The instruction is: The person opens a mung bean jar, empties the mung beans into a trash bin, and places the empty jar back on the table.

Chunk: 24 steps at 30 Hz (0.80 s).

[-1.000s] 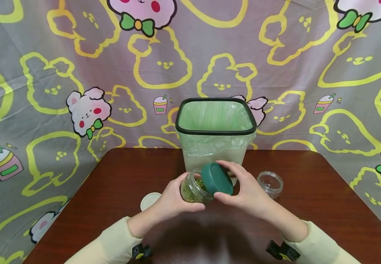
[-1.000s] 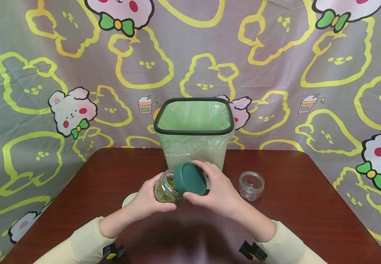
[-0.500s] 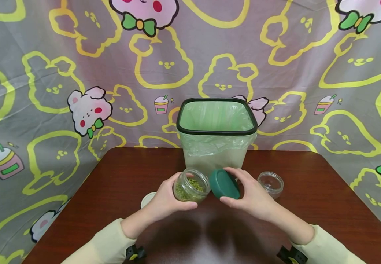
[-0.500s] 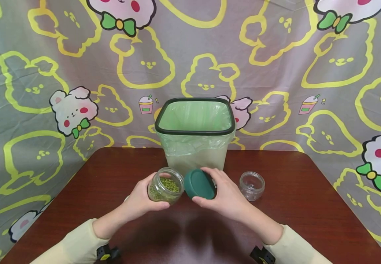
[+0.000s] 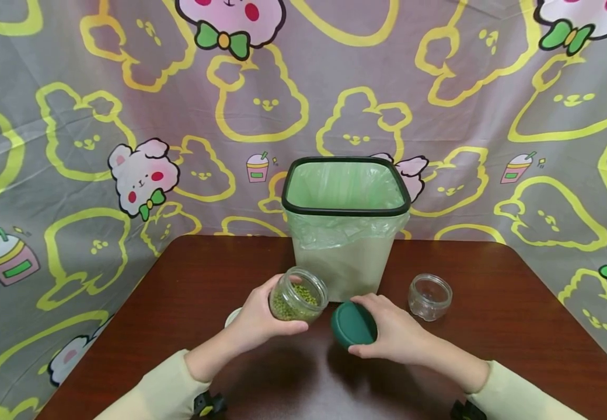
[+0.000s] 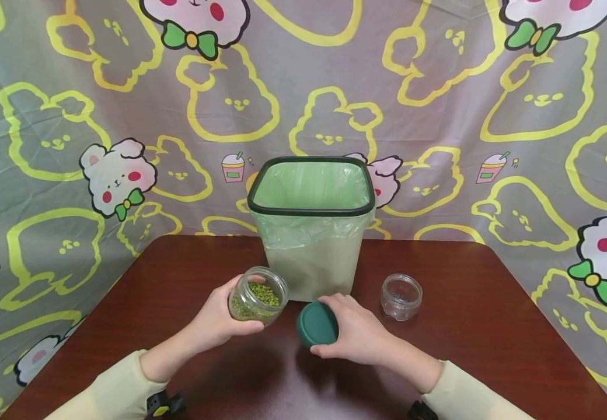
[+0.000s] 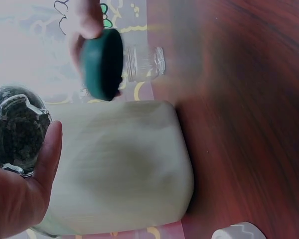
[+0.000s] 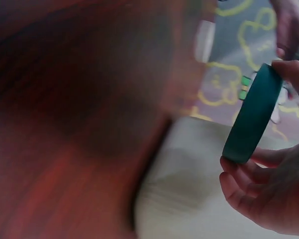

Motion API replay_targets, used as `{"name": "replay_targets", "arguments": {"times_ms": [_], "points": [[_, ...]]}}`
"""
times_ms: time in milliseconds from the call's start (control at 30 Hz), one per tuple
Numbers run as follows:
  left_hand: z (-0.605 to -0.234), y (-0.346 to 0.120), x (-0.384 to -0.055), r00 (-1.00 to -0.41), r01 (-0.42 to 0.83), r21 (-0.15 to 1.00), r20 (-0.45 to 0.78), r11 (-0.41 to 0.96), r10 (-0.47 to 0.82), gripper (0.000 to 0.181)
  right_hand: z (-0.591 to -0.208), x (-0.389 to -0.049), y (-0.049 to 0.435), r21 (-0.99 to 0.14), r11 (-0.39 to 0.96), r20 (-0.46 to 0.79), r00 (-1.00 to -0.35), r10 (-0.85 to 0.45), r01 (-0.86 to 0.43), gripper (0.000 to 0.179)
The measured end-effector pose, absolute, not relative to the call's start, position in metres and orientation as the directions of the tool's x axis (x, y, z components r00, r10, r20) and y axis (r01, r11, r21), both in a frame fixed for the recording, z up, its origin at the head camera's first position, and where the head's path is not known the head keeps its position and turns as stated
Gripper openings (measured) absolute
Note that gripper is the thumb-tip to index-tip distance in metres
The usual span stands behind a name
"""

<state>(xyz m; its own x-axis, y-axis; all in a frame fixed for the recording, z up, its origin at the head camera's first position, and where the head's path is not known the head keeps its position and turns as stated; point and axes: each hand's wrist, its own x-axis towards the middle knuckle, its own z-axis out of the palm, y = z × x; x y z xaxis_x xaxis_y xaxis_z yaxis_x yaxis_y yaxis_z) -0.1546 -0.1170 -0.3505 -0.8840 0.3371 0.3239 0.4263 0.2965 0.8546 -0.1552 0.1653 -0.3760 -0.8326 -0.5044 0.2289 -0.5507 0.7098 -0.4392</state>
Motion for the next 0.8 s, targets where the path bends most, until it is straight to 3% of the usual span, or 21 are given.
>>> {"name": "replay_targets", "arguments": {"times_ms": [300,800], "points": [[-0.351,-0.120,-0.154,-0.883,0.425,0.851,0.315,0.307,0.348,0.069,-0.398,-0.162,0.164,-0.336,0.733,0.106,-0.797,-0.594,-0.591,0.080],[-0.348,-0.121,-0.154,-0.881,0.427,0.852,0.318,0.302,0.351,0.068,-0.406,-0.164,0.164,-0.299,0.718,0.062,-0.763,-0.643,-0.629,0.084]]}}
